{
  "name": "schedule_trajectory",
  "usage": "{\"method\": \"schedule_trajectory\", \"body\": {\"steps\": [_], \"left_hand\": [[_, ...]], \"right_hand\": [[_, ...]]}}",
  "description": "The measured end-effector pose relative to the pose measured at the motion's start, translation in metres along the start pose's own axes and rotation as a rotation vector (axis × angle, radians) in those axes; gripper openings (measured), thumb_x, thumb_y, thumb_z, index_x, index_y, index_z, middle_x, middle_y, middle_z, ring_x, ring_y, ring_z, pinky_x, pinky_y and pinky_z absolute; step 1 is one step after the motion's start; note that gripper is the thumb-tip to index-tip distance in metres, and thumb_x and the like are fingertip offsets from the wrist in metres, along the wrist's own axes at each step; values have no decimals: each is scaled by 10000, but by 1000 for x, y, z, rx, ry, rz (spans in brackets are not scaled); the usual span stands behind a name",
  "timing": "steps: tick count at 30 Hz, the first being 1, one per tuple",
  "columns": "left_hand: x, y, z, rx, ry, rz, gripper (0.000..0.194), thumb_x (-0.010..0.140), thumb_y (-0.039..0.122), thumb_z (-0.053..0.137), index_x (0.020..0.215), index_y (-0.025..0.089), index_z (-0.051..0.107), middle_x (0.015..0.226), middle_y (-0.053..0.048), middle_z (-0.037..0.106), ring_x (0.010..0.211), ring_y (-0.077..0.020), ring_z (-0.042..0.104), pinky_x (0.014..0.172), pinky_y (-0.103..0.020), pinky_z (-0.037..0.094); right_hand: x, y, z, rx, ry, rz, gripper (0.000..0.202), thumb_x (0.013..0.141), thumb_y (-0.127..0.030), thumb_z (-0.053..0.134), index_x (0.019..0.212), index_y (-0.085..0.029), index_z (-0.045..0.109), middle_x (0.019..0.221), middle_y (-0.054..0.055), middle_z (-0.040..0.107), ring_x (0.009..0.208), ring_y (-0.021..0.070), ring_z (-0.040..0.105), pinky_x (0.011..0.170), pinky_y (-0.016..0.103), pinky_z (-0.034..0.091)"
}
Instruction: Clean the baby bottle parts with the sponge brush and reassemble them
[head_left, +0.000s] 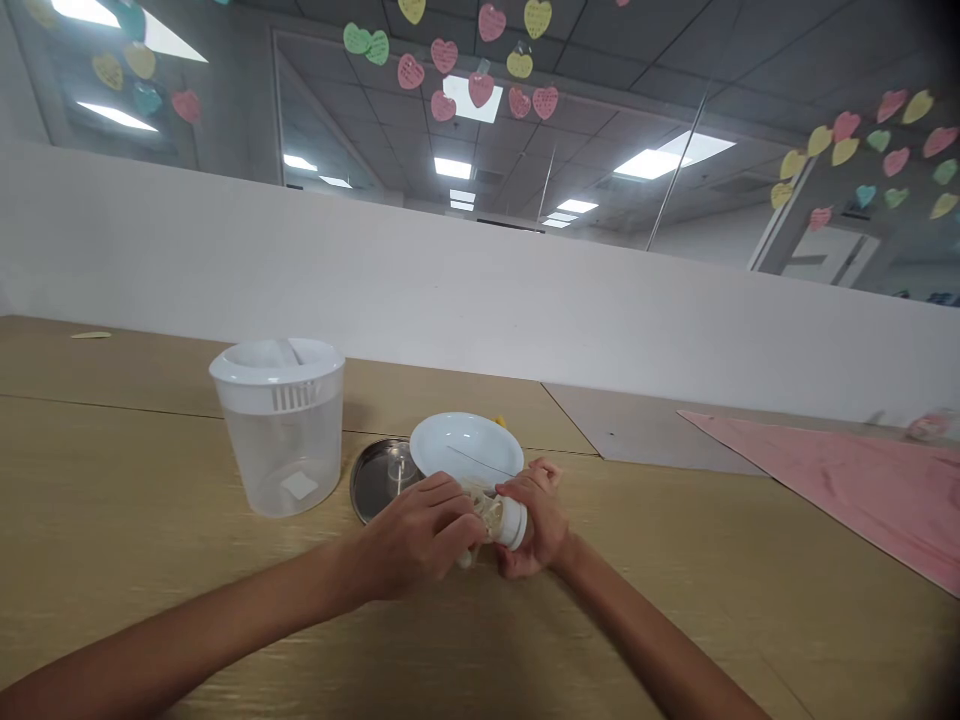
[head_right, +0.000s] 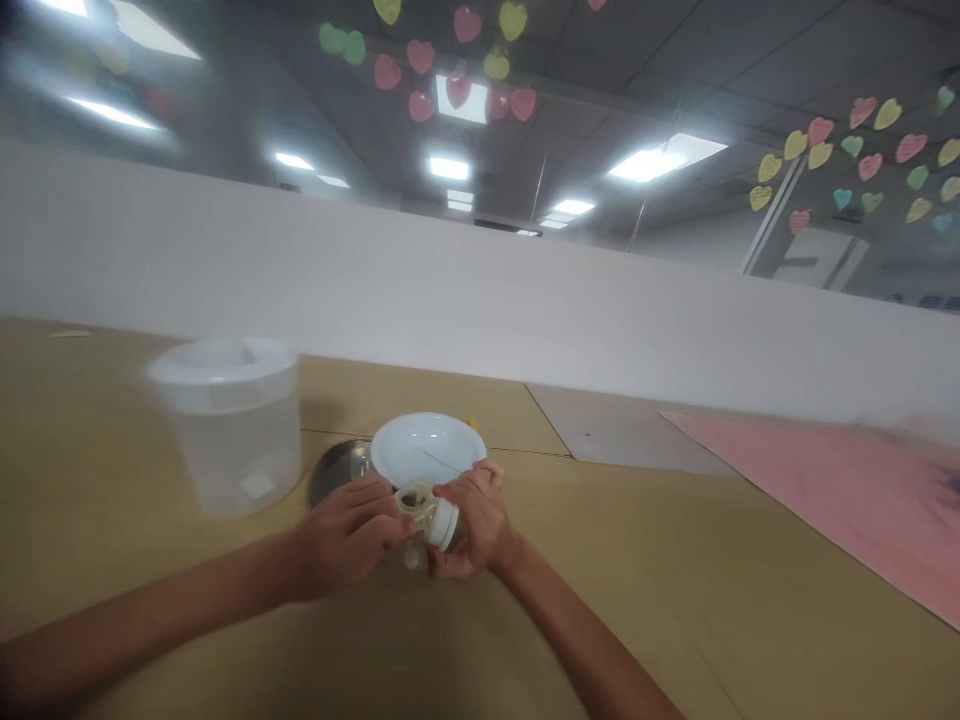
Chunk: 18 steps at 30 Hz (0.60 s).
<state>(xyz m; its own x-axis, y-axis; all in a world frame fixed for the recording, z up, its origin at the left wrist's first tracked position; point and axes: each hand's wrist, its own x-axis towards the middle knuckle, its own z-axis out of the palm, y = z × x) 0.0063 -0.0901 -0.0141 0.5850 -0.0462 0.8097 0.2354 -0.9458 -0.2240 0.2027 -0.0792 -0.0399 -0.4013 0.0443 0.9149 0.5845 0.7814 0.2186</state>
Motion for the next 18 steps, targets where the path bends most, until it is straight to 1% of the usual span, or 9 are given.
{"method": "schedule_trajectory", "body": {"steps": [3, 7, 9, 10, 12, 14, 15, 16, 18], "left_hand": [[3, -11, -5, -31, -28, -52, 157, 802, 44, 455, 710, 171, 446, 604, 29, 471, 594, -108, 397, 621, -240, 342], [1, -31, -10, -62, -138, -114, 155, 841, 124, 440, 699, 178, 472, 621, 32, 502, 613, -103, 424, 673, -245, 356], [0, -36, -10, -94, -173, -134, 166, 854, 163, 441, 694, 178, 486, 633, 26, 520, 625, -105, 444, 689, -249, 366], [-1, -37, -10, -123, -183, -158, 170, 858, 183, 446, 694, 178, 492, 635, 23, 528, 629, -107, 455, 692, -252, 372], [0, -35, -10, -210, -184, -254, 143, 858, 235, 473, 730, 183, 512, 671, 16, 557, 656, -113, 486, 688, -251, 391], [1, -31, -9, -307, -148, -389, 101, 843, 291, 511, 857, 193, 532, 808, -6, 599, 762, -129, 530, 722, -257, 418], [0, -30, -7, -348, -125, -459, 178, 828, 318, 536, 958, 198, 522, 918, -27, 603, 845, -143, 539, 760, -271, 428], [-1, -28, -5, -380, -109, -528, 300, 808, 345, 562, 1060, 200, 488, 1036, -53, 582, 930, -160, 532, 806, -292, 431], [-8, -25, 4, -425, -119, -654, 551, 756, 394, 616, 1214, 195, 383, 1216, -106, 493, 1062, -200, 489, 882, -345, 420]], "right_hand": [[4, -1, -3, -28, 5, -42, 430, 685, -380, 463, 1065, -180, 444, 672, 16, 518, 554, 176, 487, 617, 385, 325], [6, -4, -3, -19, -50, -75, 461, 657, -370, 496, 1064, -160, 446, 692, 29, 518, 587, 186, 479, 602, 354, 314], [6, -6, -2, -3, -64, -82, 476, 650, -377, 505, 1072, -163, 446, 681, 25, 505, 587, 187, 473, 583, 340, 306], [5, -6, -1, 0, -52, -76, 479, 652, -377, 503, 1078, -167, 446, 674, 21, 497, 579, 184, 468, 576, 336, 304], [5, -6, 0, -1, 8, -49, 476, 662, -381, 500, 1088, -175, 449, 668, 15, 492, 564, 178, 460, 572, 339, 309], [3, -6, 2, 8, 97, -1, 470, 682, -388, 504, 1101, -183, 448, 705, 26, 511, 585, 182, 473, 586, 354, 333], [1, -6, 3, 27, 138, 42, 467, 693, -383, 514, 1111, -188, 443, 744, 38, 526, 618, 190, 490, 604, 366, 353], [-1, -6, 4, 56, 169, 107, 460, 705, -367, 529, 1121, -195, 435, 798, 51, 540, 673, 203, 512, 633, 381, 377], [-6, -8, 8, 134, 212, 311, 438, 743, -315, 547, 1145, -211, 409, 937, 80, 546, 835, 231, 539, 723, 406, 416]]}}
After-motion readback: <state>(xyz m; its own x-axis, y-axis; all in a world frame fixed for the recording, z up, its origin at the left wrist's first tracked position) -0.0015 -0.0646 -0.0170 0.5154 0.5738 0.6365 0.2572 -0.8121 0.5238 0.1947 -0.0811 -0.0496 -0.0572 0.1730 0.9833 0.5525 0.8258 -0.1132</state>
